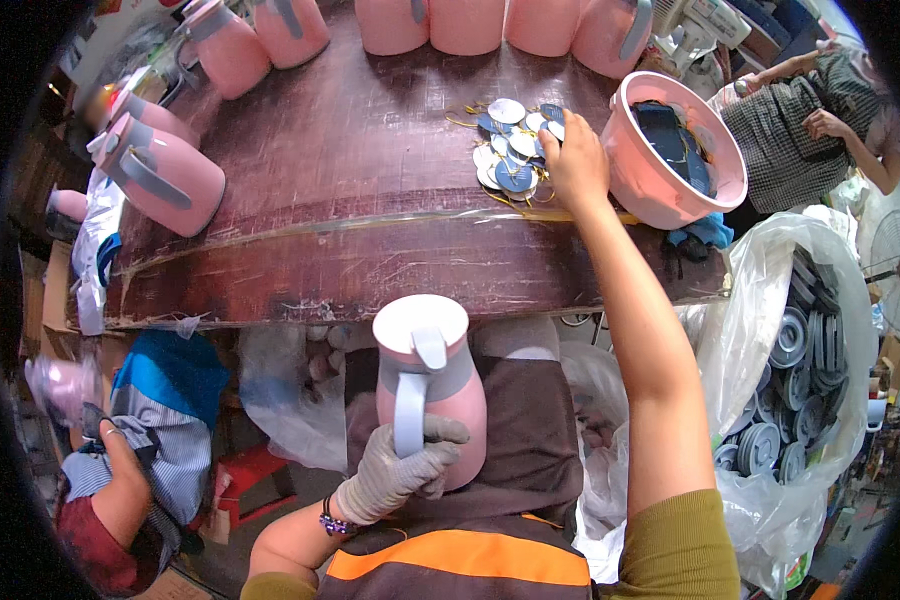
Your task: The person assembles pink plastic pitchers by attaching gray lids and securing them with rubber bands. They wipe the pitcher surfaces with a cloth, attach circular tags, and place the finished units on the table.
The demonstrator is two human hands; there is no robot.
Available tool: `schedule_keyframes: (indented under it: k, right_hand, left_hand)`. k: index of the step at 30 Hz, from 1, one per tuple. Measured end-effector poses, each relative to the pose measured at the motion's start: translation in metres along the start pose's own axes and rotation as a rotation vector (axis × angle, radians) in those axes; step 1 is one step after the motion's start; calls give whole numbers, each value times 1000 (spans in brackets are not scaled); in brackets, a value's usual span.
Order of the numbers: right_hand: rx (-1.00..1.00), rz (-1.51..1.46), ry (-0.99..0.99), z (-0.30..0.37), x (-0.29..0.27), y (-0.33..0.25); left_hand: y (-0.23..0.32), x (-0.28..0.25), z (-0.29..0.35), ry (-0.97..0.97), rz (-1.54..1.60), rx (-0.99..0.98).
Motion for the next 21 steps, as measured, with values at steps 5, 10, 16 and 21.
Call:
schedule_keyframes:
  k: [5,10,16,21]
  right_hand:
    - [118,191,-616,-7,25,13]
    - [-143,150,60,-14,-26,-12]
    - [576,-858,-98,21,-90,-42]
    - [824,-1267,-417,79,-158,-148]
  left_hand:
    - [0,-17,-11,55,36,32]
    - [3,-22,-10,28,5,58]
    - [-5,-36,-9,45,481,146]
    - [-7,-50,-12,90,331,258]
Point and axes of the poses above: each hand's wrist, its own z-axis away from the middle knuckle, its own x-axis out of the palm, y = z × x, the point moved 3 cm from there along -z, towards the middle knuckle, and after that the axes turned 13 degrees about -x, right-handed, at the moved point
